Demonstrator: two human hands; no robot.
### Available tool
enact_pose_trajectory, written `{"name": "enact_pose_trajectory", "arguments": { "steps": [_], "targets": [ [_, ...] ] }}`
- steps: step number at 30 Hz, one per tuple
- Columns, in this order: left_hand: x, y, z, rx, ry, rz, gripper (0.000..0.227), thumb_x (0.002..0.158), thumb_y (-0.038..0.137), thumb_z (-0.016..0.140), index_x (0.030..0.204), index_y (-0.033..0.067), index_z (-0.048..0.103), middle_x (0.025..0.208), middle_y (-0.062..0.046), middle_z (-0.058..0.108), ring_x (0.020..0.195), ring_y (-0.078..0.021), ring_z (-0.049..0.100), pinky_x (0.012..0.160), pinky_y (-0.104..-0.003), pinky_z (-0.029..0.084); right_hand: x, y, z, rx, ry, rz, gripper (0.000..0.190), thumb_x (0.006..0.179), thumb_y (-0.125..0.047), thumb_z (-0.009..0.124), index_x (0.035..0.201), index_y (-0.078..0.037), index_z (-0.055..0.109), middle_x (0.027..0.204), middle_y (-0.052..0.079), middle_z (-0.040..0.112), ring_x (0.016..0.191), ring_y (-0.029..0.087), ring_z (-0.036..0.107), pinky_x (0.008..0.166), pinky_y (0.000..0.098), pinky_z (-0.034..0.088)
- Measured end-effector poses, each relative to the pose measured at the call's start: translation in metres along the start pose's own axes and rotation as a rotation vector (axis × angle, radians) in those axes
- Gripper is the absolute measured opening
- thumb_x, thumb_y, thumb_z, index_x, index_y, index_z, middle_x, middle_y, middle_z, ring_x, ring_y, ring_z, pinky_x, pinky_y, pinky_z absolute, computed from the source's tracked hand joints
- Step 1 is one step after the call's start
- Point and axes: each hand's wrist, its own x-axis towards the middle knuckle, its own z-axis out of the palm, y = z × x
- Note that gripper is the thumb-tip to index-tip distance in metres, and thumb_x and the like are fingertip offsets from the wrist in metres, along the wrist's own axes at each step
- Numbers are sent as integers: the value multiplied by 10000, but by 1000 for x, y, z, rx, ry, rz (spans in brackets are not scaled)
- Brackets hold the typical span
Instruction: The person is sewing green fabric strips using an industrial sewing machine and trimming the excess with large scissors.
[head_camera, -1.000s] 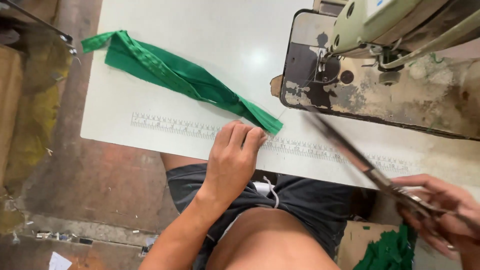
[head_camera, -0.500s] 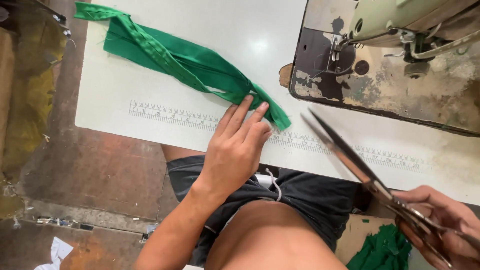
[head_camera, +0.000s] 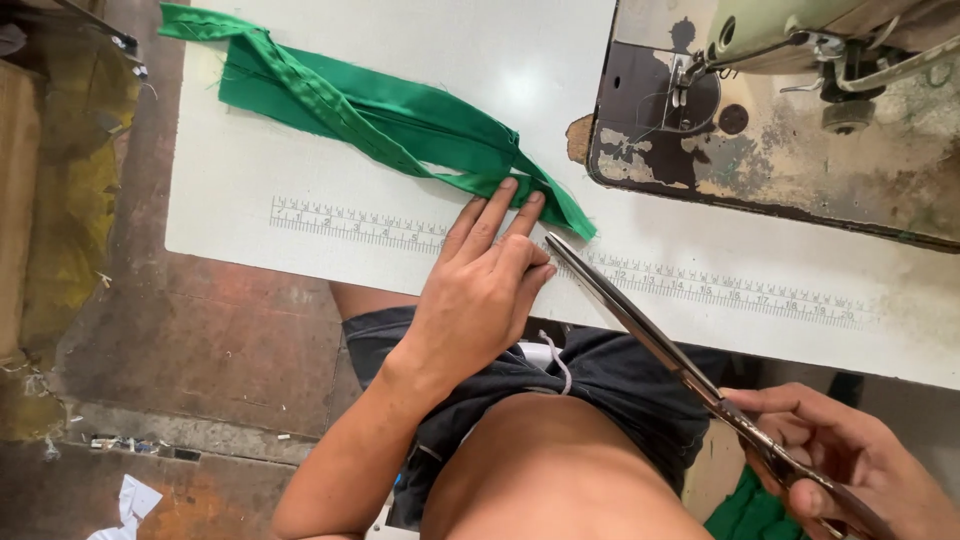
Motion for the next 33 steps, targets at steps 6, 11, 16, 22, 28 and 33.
{"name": "enact_pose_trajectory", "arguments": {
  "steps": [6, 11, 16, 22, 28, 33],
  "targets": [
    [2, -3, -4, -35, -11, -11, 169, 1132, 155, 643, 1004, 66, 577, 1571, -267, 604, 1565, -476, 443, 1285, -574, 395, -3, 27, -45, -164, 43, -37, 759, 692, 124, 1002, 1443, 20, 958, 688, 206, 551, 602, 307, 395, 685, 395, 223],
    [14, -31, -26, 262, -58, 1, 308, 1082, 137, 722, 1372, 218, 656, 1614, 10, 604, 1501, -285, 458, 1078, -433, 303, 102, 171, -272, 457, -214, 1100, 936, 945, -790, 489, 974, 138, 612, 787, 307, 492, 487, 429, 480, 484, 530, 439],
    [40, -67, -56, 542, -7, 186, 282, 918, 232, 820, 1167, 153, 714, 1254, -46, 725, 1187, -297, 631, 1050, -486, 388, 94, 113, -180, -95, 485, -233, 876, 946, 270, 556, 1754, -25, 387, 1521, 370, 524, 1087, 451, 452, 887, 527, 354],
    [56, -35, -65, 597, -89, -10, 233, 1104, 298, 638, 921, 160, 595, 714, -49, 659, 590, -297, 665, 507, -445, 510, 106, 16, -92, -984, 965, -716, 578, 964, -197, 753, 1541, -223, 742, 1302, 139, 741, 1067, 336, 712, 1063, 419, 538],
    [48, 61, -40, -248, -288, -14, 308, 1154, 242, 480, 1223, 37, 700, 1114, -158, 778, 942, -325, 733, 882, -506, 543, 86, -91, 94, -182, 197, -394, 461, 1007, -292, 599, 1386, -155, 824, 1214, 56, 941, 1088, 192, 853, 1033, 328, 628],
    [57, -17, -23, -276, -8, 120, 213, 1101, 215, 651, 1061, 22, 731, 960, -111, 763, 879, -222, 684, 802, -320, 590, 130, -87, 109, 565, -84, -537, 179, 1069, -72, 611, 1001, 83, 670, 865, 269, 752, 855, 399, 813, 918, 600, 734]
  ]
}}
